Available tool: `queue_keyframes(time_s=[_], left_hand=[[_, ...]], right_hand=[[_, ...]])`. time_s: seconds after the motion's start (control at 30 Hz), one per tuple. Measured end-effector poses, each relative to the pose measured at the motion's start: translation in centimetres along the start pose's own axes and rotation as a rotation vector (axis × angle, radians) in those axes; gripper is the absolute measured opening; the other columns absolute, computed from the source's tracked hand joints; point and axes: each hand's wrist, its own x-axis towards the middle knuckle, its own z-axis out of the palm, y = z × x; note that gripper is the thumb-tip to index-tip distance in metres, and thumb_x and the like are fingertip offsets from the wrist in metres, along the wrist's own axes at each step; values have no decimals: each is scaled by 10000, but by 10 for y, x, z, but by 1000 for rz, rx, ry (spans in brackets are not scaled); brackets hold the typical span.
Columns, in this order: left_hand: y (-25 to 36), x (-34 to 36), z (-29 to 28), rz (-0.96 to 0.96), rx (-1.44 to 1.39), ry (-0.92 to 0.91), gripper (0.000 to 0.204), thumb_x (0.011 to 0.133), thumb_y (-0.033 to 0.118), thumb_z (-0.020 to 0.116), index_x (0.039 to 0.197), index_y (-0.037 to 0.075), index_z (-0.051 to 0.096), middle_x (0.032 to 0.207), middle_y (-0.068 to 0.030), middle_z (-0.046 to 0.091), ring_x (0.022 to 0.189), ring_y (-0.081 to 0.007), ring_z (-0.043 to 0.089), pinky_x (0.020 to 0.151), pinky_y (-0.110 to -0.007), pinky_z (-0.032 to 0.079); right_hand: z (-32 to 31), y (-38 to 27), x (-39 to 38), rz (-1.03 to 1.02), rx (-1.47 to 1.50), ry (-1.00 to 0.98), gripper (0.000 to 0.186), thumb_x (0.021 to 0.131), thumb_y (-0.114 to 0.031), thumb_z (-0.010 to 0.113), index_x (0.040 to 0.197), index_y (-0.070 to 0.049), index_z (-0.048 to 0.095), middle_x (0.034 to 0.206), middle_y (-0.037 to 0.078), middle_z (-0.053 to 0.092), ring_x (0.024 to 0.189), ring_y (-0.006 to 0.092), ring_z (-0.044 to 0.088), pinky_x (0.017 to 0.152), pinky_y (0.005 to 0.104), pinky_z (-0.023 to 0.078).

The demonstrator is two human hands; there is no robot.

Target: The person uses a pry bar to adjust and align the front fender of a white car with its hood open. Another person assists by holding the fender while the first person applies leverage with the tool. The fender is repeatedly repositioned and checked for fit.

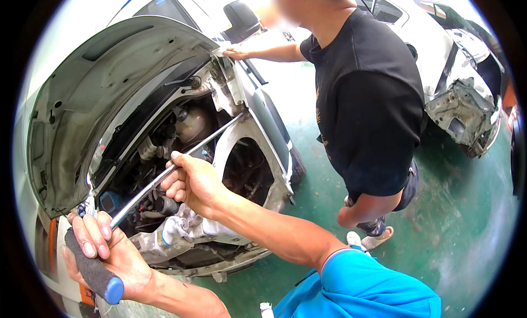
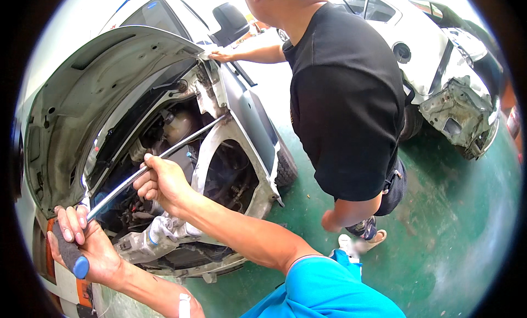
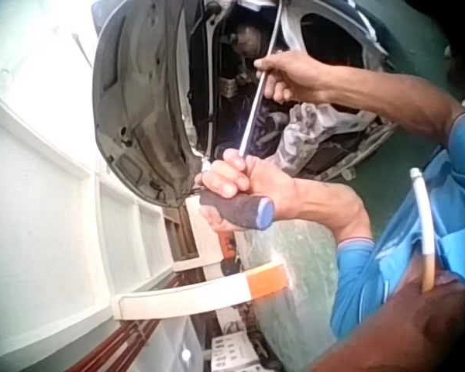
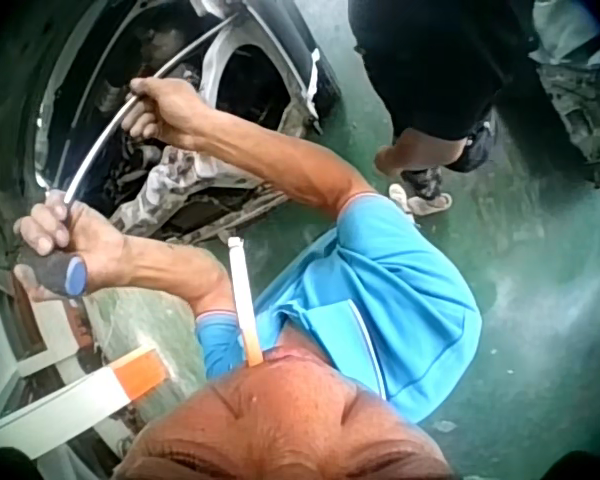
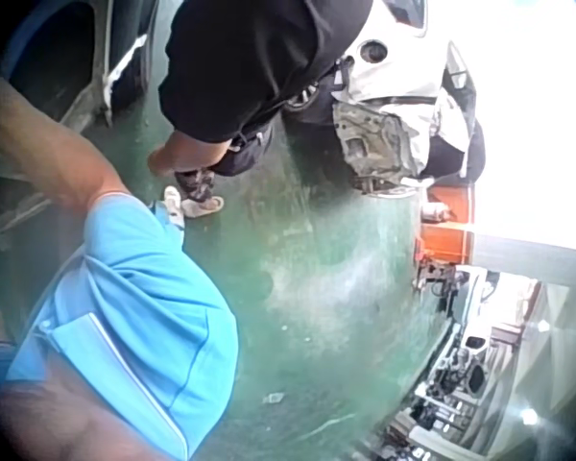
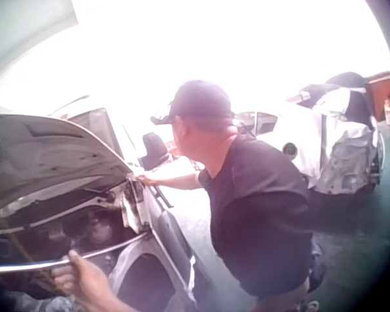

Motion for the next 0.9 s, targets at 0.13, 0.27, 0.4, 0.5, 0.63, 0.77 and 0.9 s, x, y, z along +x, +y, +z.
queue_keyframes(time_s=[0.13,0.27,0.4,0.5,0.63,0.77,0.9], left_hand=[[-4,-4,16,38,-10,167,400,999,218,529,1138,-138,410,740,-24,402,620,-95,376,778,-302,349],[0,-3,5,-26,-69,-23,390,1004,217,521,1148,-128,408,742,-28,409,636,-95,393,785,-303,349],[-8,-14,15,29,-7,155,343,994,221,488,1088,-106,441,735,-15,439,605,-88,394,724,-278,367],[0,-24,15,18,-27,158,320,994,216,498,1073,-88,435,734,-20,428,612,-93,390,749,-288,363],[1,-38,12,-5,-102,114,333,992,228,517,1068,-83,423,748,-23,404,639,-97,381,784,-294,351],[0,-45,17,3,-18,173,351,992,242,498,1080,-90,421,726,-12,399,622,-94,368,746,-284,356],[2,-45,19,-44,2,117,485,1010,286,465,1204,-151,384,689,0,403,607,-91,373,699,-269,386]], right_hand=[[-4,2,5,24,15,-27,305,1039,-252,446,940,10,568,760,222,681,535,240,639,443,264,473],[-7,4,8,12,17,-38,297,1034,-249,452,935,6,568,756,219,680,541,238,639,443,261,466],[-17,6,7,63,23,-16,306,1032,-261,454,926,1,573,754,216,681,546,225,642,441,256,461],[-22,10,5,86,41,-44,313,1031,-269,457,923,-1,579,720,192,680,521,213,636,429,255,458],[-19,13,-7,73,-11,24,317,1030,-265,459,925,5,588,665,156,675,471,208,622,417,261,470],[-20,7,-16,71,-29,29,310,1030,-252,457,921,11,580,671,160,677,475,207,624,410,251,464],[-23,3,-17,83,-1,7,304,1032,-249,456,934,10,579,676,161,679,485,211,632,409,250,466]])
